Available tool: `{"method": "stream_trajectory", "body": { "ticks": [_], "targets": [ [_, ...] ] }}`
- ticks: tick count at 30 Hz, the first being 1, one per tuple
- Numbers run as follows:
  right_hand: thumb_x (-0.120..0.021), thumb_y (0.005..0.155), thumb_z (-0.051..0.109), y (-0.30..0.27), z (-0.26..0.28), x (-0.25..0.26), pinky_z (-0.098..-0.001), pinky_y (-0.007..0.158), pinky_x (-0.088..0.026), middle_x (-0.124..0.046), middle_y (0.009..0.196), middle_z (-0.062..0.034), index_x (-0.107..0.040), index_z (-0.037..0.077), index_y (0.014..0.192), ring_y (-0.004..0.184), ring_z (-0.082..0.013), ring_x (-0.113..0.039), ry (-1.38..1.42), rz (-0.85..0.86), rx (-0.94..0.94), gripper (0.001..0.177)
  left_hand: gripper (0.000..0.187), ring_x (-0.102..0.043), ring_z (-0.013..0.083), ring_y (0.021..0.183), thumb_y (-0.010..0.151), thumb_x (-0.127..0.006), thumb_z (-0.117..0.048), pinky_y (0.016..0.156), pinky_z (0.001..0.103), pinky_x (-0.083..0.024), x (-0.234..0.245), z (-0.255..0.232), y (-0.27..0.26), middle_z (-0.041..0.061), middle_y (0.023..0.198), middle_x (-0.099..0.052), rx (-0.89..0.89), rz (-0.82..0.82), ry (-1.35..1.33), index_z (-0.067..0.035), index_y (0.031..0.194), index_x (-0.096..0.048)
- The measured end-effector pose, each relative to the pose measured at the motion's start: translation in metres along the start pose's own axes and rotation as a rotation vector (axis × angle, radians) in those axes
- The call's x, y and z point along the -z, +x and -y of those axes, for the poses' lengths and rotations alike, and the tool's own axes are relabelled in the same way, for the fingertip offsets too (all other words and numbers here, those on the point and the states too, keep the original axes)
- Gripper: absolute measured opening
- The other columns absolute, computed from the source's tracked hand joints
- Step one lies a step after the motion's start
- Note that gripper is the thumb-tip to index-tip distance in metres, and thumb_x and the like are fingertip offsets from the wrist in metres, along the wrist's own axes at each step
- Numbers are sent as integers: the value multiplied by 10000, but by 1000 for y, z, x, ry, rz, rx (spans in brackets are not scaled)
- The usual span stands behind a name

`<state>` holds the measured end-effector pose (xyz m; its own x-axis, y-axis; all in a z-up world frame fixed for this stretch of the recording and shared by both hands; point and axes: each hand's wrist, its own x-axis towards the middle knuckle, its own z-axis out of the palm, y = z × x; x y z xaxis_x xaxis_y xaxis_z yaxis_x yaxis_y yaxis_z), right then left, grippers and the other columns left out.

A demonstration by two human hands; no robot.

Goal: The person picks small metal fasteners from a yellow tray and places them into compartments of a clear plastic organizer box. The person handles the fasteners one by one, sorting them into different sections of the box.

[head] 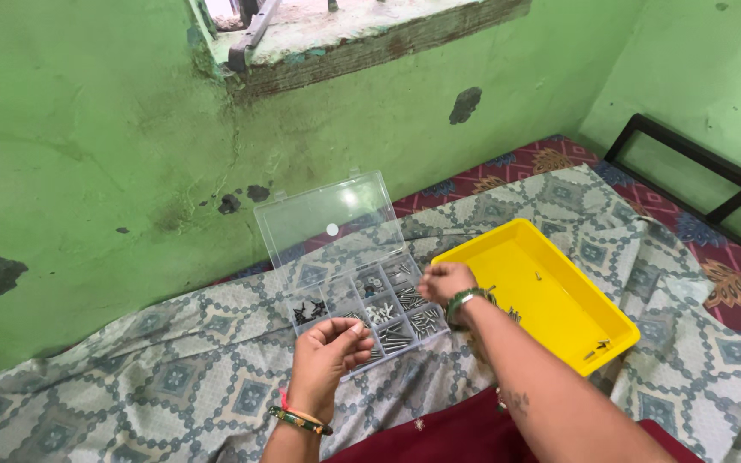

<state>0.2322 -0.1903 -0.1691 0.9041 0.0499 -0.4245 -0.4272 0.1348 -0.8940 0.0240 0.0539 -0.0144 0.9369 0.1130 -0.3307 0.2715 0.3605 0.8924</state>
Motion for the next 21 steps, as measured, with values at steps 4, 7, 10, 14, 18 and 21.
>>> {"method": "stream_trajectory", "body": {
  "ticks": [4, 7, 10, 14, 18, 21],
  "targets": [
    [-640, 915, -21, -2, 28, 17, -318, 685, -626, -739, 907, -115, -680, -3, 1081, 781, -207, -749, -186, -45, 102, 172, 178, -740, 186, 799, 918, -690, -105, 715, 311, -614, 5, -1, 4, 121, 912, -757, -9, -15, -15, 40, 1019, -717],
    [-675, 899, 6, -11, 26, 64, -316, 663, -616, -743, 913, -114, -709, -18, 1066, 777, -200, -746, -327, -115, 161, 172, 181, -738, 183, 801, 922, -683, -113, 715, 309, -613, 7, 1, 5, 124, 913, -762, -10, -15, -30, 36, 1017, -716],
    [-729, 886, 43, -19, 3, 123, -337, 625, -570, -747, 881, -161, -735, -3, 1054, 739, -237, -707, -420, -227, 117, 174, 184, -731, 184, 803, 923, -690, -114, 716, 311, -603, 4, 4, 5, 123, 914, -759, 28, -12, -33, 43, 1017, -715],
    [-748, 838, 74, -28, -41, 183, -373, 721, -633, -798, 977, -124, -774, 46, 1054, 858, -224, -770, -531, -386, -12, 219, 189, -733, 182, 798, 924, -682, -125, 717, 311, -609, -4, 8, 3, 119, 914, -760, 25, 19, -1, 38, 1012, -719],
    [-846, 747, 241, -32, -72, 214, -379, 981, -546, -780, 1093, -107, -771, 131, 1109, 1061, -267, -728, -1112, -420, 113, 386, 187, -734, 183, 799, 926, -677, -119, 727, 318, -615, -9, 7, 1, 123, 911, -762, 41, 14, 2, 43, 1013, -715],
    [-852, 725, 290, -31, -75, 215, -388, 1052, -520, -733, 1226, -137, -720, 154, 1221, 1177, -302, -683, -1180, -422, 122, 531, 197, -730, 183, 802, 928, -676, -117, 735, 317, -613, -14, 5, 0, 125, 913, -765, 61, 14, 20, 51, 1021, -721]
  ]
}}
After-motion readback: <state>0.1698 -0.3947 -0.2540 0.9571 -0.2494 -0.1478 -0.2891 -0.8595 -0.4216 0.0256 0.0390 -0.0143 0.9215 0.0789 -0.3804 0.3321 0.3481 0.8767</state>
